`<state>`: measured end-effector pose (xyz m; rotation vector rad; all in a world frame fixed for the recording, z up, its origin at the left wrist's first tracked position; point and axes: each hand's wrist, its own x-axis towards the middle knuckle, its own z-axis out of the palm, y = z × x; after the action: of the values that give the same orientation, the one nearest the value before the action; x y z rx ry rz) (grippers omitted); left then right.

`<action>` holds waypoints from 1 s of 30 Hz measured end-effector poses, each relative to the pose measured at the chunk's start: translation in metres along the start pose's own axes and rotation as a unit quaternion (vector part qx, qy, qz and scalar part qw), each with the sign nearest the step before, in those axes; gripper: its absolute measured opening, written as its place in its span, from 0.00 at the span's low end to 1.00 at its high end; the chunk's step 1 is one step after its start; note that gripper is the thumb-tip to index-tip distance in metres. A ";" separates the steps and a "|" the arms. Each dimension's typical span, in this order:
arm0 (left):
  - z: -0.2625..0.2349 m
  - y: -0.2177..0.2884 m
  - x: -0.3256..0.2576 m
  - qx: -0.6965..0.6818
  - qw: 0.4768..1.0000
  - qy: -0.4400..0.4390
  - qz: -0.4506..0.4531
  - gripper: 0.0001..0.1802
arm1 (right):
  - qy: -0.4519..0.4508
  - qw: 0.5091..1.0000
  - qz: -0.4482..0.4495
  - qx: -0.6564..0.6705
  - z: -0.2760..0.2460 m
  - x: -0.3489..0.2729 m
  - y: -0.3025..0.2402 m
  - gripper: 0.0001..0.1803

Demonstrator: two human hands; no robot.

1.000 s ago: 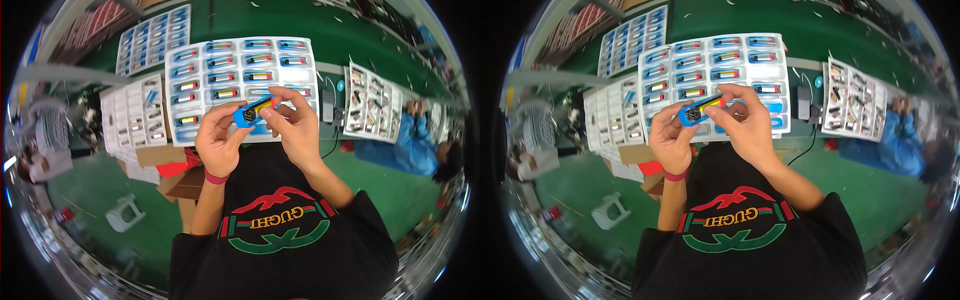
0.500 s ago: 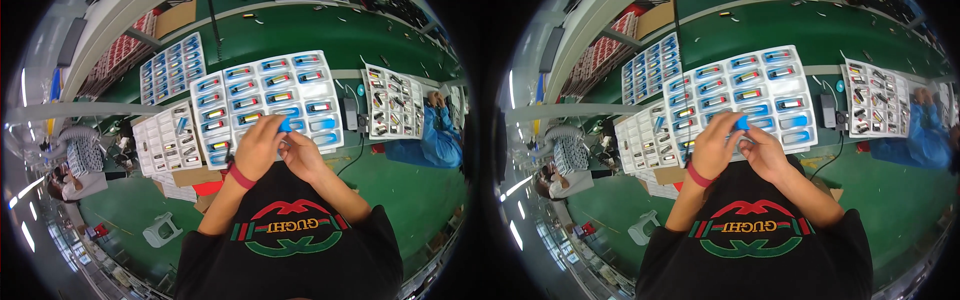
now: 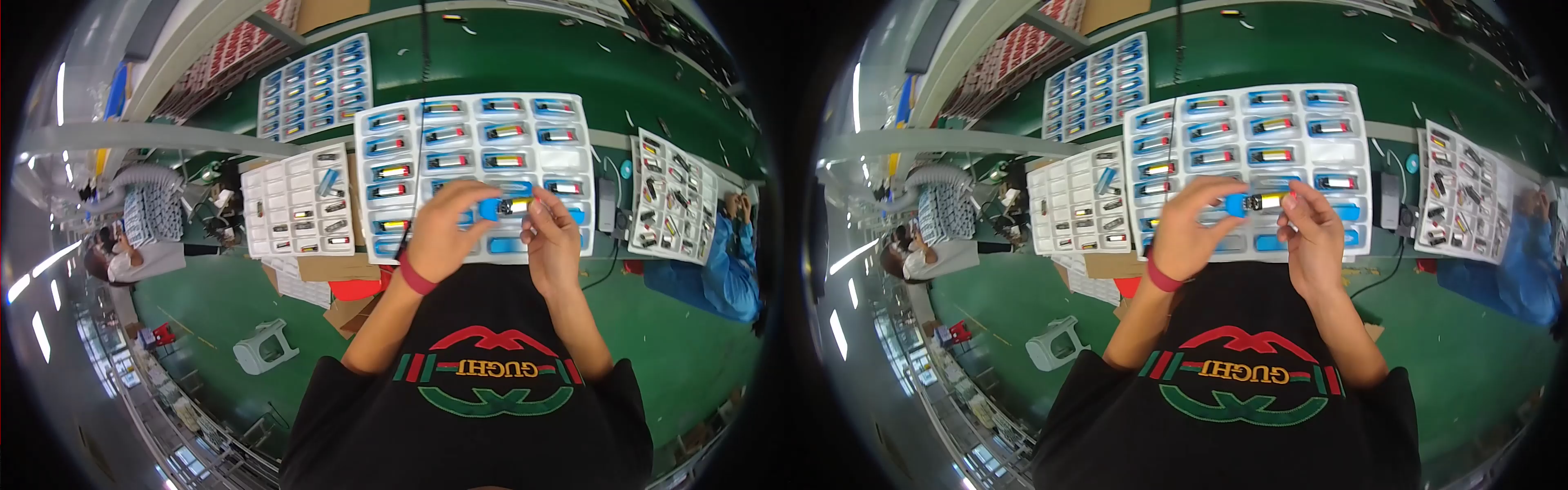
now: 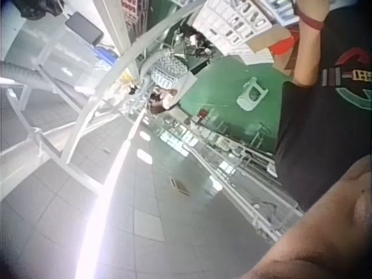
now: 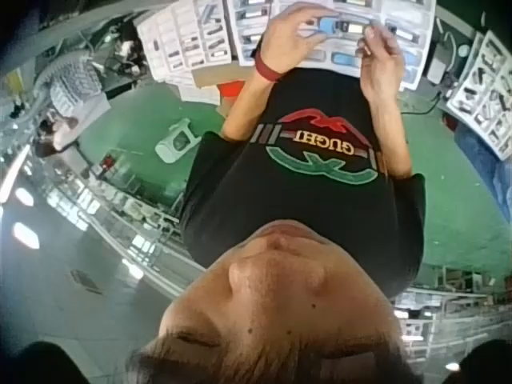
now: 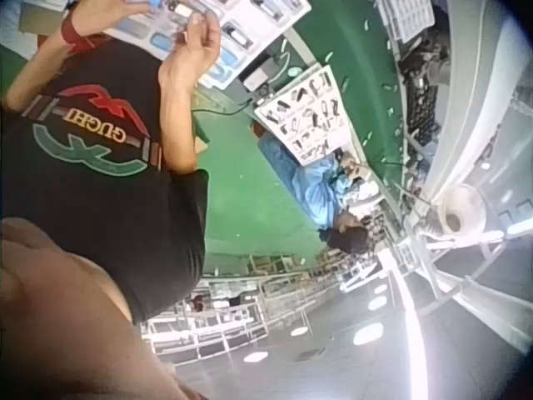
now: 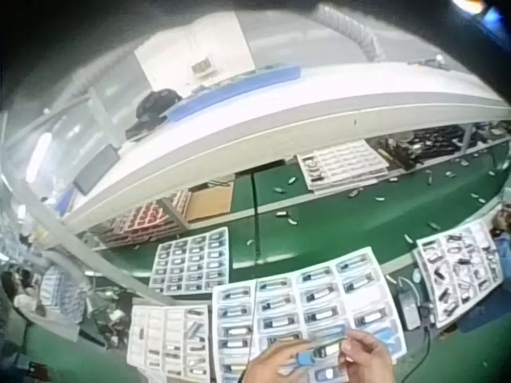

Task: The person assembles small electronic components into a blue plastic casing by hand, taking components from a component tray and inserting them into the casing.

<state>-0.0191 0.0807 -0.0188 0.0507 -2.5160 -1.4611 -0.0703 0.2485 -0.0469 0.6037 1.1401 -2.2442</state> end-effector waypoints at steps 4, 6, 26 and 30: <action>-0.012 0.003 -0.007 -0.361 0.922 0.054 -0.128 0.22 | -0.062 0.970 -0.211 -0.100 0.018 -0.014 -0.025 0.19; -0.016 0.000 -0.008 -0.437 0.895 0.053 -0.070 0.22 | -0.089 0.936 -0.288 -0.181 0.036 -0.025 -0.036 0.19; -0.014 0.009 -0.013 -0.465 0.884 0.036 0.008 0.20 | -0.081 0.775 -0.484 -0.399 0.051 -0.038 -0.028 0.19; -0.014 0.007 -0.016 -0.471 0.880 0.050 0.022 0.22 | -0.076 0.770 -0.484 -0.408 0.054 -0.037 -0.026 0.21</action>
<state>0.0000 0.0746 -0.0094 -0.0947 -1.4691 -2.3957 -0.0672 0.2267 0.0198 -0.6818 2.4833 -2.0344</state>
